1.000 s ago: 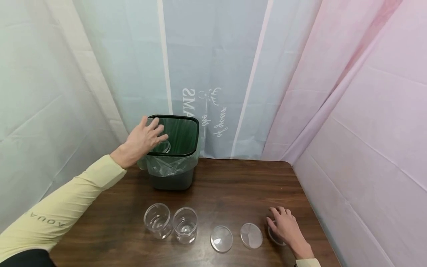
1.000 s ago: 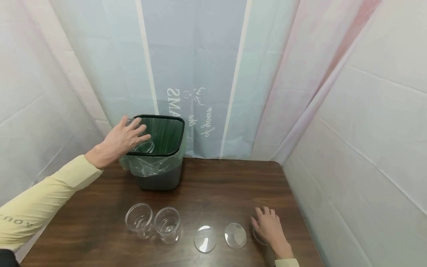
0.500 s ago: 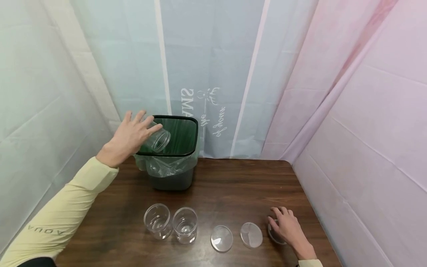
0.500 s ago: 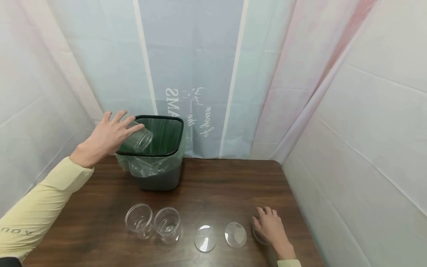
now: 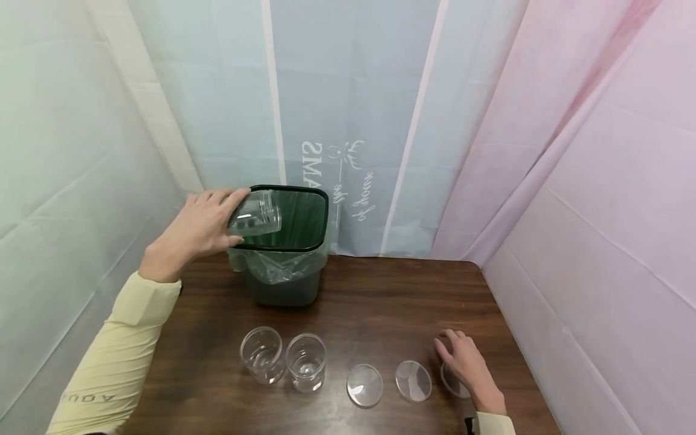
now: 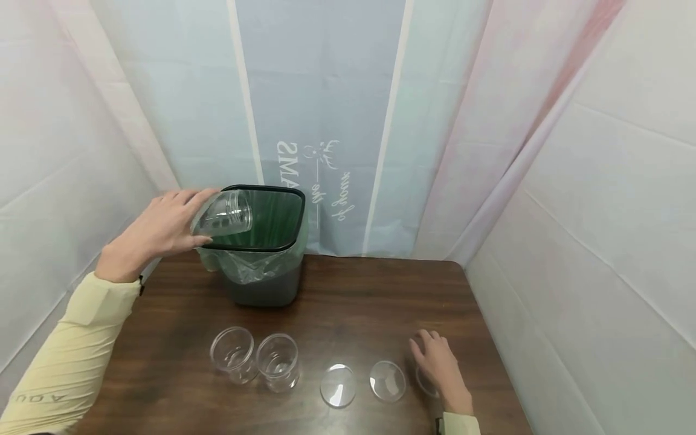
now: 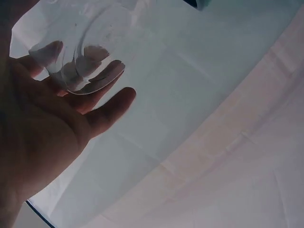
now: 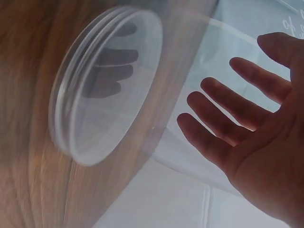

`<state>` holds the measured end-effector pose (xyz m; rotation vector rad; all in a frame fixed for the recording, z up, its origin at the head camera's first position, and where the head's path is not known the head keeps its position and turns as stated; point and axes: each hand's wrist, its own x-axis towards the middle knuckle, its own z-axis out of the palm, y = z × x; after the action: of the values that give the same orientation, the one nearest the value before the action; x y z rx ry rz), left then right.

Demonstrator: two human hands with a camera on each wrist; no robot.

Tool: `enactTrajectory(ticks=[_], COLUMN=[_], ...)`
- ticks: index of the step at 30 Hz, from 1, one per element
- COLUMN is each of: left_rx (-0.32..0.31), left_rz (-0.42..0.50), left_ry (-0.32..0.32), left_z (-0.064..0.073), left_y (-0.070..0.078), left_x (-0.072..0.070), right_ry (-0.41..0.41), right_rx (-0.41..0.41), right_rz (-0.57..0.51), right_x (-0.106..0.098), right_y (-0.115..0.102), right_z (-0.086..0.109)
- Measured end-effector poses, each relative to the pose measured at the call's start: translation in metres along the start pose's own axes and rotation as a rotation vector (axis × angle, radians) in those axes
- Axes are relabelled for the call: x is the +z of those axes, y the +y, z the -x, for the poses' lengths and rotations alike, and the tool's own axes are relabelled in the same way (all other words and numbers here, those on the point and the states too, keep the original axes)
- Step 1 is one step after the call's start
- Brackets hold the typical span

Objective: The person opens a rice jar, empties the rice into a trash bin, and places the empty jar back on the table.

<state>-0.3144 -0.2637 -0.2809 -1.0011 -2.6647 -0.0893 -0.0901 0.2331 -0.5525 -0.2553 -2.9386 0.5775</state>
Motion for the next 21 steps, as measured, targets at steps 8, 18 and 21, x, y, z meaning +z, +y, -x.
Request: enactTrajectory(ticks=[8, 18, 21], left_rx=[-0.026, -0.171, -0.229], left_rz=[0.244, 0.339, 0.384], left_ry=[0.056, 0.166, 0.204], left_z=[0.013, 0.037, 0.048], left_y=[-0.005, 0.003, 0.009], left_x=[0.004, 0.016, 0.024], right_ry=[-0.031, 0.026, 0.018], right_rx=[0.007, -0.026, -0.021], right_rz=[-0.023, -0.080, -0.099], right_x=[-0.007, -0.018, -0.020], right_y=[-0.013, -0.012, -0.013], right_z=[-0.008, -0.024, -0.026])
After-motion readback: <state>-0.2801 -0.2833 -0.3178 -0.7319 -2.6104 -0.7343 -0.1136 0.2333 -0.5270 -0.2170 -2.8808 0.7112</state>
